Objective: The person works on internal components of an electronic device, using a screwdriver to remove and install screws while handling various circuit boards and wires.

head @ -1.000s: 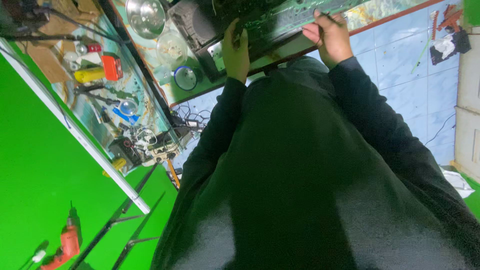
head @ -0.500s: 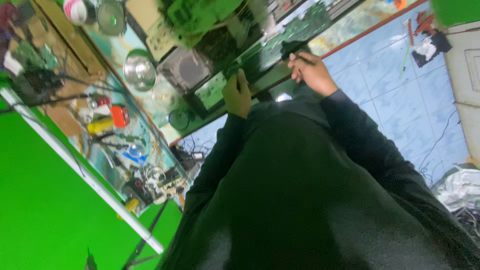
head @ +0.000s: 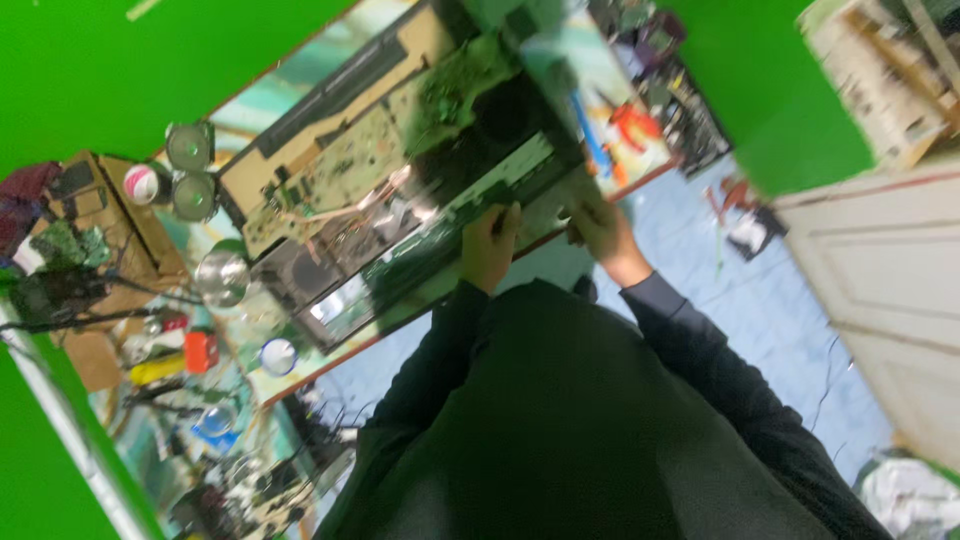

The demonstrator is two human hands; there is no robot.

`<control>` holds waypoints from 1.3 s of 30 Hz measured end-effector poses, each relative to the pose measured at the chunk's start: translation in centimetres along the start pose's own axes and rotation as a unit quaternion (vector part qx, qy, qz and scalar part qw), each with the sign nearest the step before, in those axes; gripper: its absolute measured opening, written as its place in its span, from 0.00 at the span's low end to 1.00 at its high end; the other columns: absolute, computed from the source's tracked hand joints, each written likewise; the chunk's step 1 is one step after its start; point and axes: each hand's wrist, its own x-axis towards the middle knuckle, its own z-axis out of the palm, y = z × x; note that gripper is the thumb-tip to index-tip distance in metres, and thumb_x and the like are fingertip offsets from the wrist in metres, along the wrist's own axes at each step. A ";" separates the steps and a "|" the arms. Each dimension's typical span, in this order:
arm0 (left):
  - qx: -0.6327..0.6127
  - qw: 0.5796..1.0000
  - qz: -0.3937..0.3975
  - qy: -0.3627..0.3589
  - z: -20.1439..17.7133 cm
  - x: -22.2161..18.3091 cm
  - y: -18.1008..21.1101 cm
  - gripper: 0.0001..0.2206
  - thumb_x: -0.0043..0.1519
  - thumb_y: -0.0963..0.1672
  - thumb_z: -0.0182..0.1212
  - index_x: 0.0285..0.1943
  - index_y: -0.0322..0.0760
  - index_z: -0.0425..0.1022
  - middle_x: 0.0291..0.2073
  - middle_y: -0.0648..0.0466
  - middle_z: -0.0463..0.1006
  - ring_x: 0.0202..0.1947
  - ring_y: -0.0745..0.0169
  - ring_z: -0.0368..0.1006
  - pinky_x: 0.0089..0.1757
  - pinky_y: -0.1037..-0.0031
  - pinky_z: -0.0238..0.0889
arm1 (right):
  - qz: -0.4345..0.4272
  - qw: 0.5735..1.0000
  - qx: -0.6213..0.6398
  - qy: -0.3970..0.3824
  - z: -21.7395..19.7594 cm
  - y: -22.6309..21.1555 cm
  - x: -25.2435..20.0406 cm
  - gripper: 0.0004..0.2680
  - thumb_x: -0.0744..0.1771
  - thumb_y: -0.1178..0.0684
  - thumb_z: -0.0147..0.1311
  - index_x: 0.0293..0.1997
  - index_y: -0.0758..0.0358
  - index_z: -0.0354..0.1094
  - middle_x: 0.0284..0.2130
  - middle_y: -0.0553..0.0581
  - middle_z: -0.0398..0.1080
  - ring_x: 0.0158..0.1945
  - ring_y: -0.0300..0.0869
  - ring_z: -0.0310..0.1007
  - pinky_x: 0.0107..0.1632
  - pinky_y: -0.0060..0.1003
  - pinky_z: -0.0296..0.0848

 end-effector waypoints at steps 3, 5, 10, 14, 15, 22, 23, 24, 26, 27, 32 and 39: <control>-0.101 0.992 0.076 0.016 4.7 1.4 0.7 0.14 0.69 0.48 0.56 0.53 0.32 0.75 0.31 0.49 0.76 0.29 0.65 0.73 0.32 0.70 0.68 | -0.039 0.999 -0.017 -0.020 -3.6 1.2 2.1 0.09 0.71 0.50 0.50 0.45 0.66 0.72 0.22 0.50 0.69 0.23 0.33 0.64 0.27 0.31 0.64; -0.011 0.999 -0.023 -0.019 6.7 2.1 0.9 0.14 0.69 0.48 0.58 0.53 0.32 0.78 0.27 0.47 0.76 0.27 0.59 0.72 0.32 0.67 0.65 | -0.021 0.998 -0.048 -0.030 -5.6 2.5 3.7 0.12 0.73 0.49 0.52 0.39 0.70 0.71 0.22 0.52 0.69 0.25 0.34 0.66 0.29 0.31 0.66; -0.007 0.998 -0.037 -0.046 11.6 4.9 0.8 0.16 0.65 0.47 0.59 0.57 0.34 0.77 0.32 0.45 0.81 0.30 0.54 0.79 0.35 0.66 0.70 | -0.053 0.996 -0.057 -0.032 -9.4 5.7 9.0 0.08 0.68 0.53 0.55 0.48 0.67 0.72 0.29 0.54 0.73 0.29 0.34 0.72 0.32 0.31 0.70; -0.029 0.999 0.029 -0.004 14.8 9.6 -2.0 0.18 0.65 0.46 0.60 0.60 0.32 0.73 0.42 0.40 0.80 0.40 0.48 0.80 0.41 0.64 0.73 | -0.151 0.970 -0.189 0.021 -10.0 7.5 14.8 0.10 0.67 0.54 0.55 0.52 0.65 0.72 0.37 0.60 0.76 0.38 0.43 0.77 0.39 0.37 0.74; -0.048 0.997 0.065 0.009 15.3 10.5 -2.6 0.18 0.65 0.46 0.60 0.60 0.31 0.72 0.46 0.38 0.80 0.44 0.47 0.80 0.43 0.63 0.74 | -0.195 0.953 -0.230 0.038 -10.0 7.8 15.8 0.11 0.66 0.55 0.55 0.53 0.65 0.72 0.41 0.62 0.77 0.41 0.46 0.78 0.41 0.39 0.75; -0.002 0.999 0.041 0.036 18.1 15.0 -4.0 0.20 0.68 0.47 0.58 0.65 0.31 0.70 0.53 0.32 0.77 0.53 0.33 0.75 0.50 0.57 0.70 | -0.137 0.949 -0.283 -0.007 -10.1 7.7 20.0 0.15 0.65 0.53 0.53 0.57 0.64 0.70 0.42 0.64 0.78 0.43 0.53 0.78 0.43 0.46 0.74; 0.006 0.999 0.010 0.041 18.6 15.5 -4.1 0.20 0.68 0.48 0.58 0.65 0.32 0.70 0.52 0.33 0.78 0.53 0.33 0.75 0.50 0.56 0.70 | -0.134 0.945 -0.298 -0.022 -10.3 7.2 20.4 0.13 0.66 0.53 0.52 0.56 0.62 0.71 0.43 0.64 0.78 0.44 0.54 0.78 0.44 0.46 0.75; 0.015 0.999 -0.022 0.045 18.7 15.7 -4.2 0.20 0.69 0.48 0.58 0.65 0.32 0.70 0.51 0.33 0.79 0.53 0.33 0.76 0.50 0.56 0.70 | -0.132 0.940 -0.311 -0.038 -10.1 6.7 20.6 0.12 0.67 0.53 0.51 0.56 0.61 0.72 0.44 0.65 0.78 0.45 0.55 0.78 0.46 0.46 0.75; 0.015 0.994 -0.088 0.062 19.3 15.5 -4.5 0.22 0.68 0.50 0.57 0.67 0.35 0.68 0.47 0.33 0.79 0.49 0.34 0.77 0.47 0.55 0.71 | -0.048 0.951 -0.284 -0.109 -9.9 5.8 21.2 0.14 0.67 0.51 0.50 0.60 0.59 0.69 0.41 0.65 0.77 0.42 0.54 0.78 0.43 0.46 0.75; 0.014 0.990 -0.122 0.073 19.8 15.5 -4.7 0.23 0.67 0.51 0.56 0.68 0.36 0.66 0.45 0.32 0.79 0.47 0.35 0.78 0.45 0.54 0.71 | -0.007 0.951 -0.272 -0.146 -10.0 5.6 21.8 0.15 0.67 0.50 0.50 0.61 0.58 0.68 0.40 0.66 0.76 0.40 0.53 0.78 0.42 0.47 0.74; 0.075 0.977 -0.119 0.158 22.2 16.4 -6.2 0.20 0.68 0.50 0.51 0.65 0.37 0.70 0.43 0.30 0.79 0.40 0.27 0.77 0.42 0.49 0.70 | -0.163 0.943 -0.131 -0.259 -10.0 9.8 26.2 0.13 0.68 0.50 0.54 0.55 0.66 0.68 0.39 0.68 0.76 0.42 0.56 0.78 0.44 0.47 0.74; 0.012 0.937 -0.265 0.226 24.2 16.5 -0.8 0.20 0.69 0.51 0.45 0.64 0.40 0.70 0.36 0.35 0.82 0.41 0.31 0.79 0.45 0.51 0.70 | -0.090 0.919 -0.248 -0.292 -10.2 12.6 29.3 0.10 0.69 0.50 0.53 0.49 0.64 0.71 0.39 0.68 0.76 0.44 0.58 0.77 0.45 0.47 0.73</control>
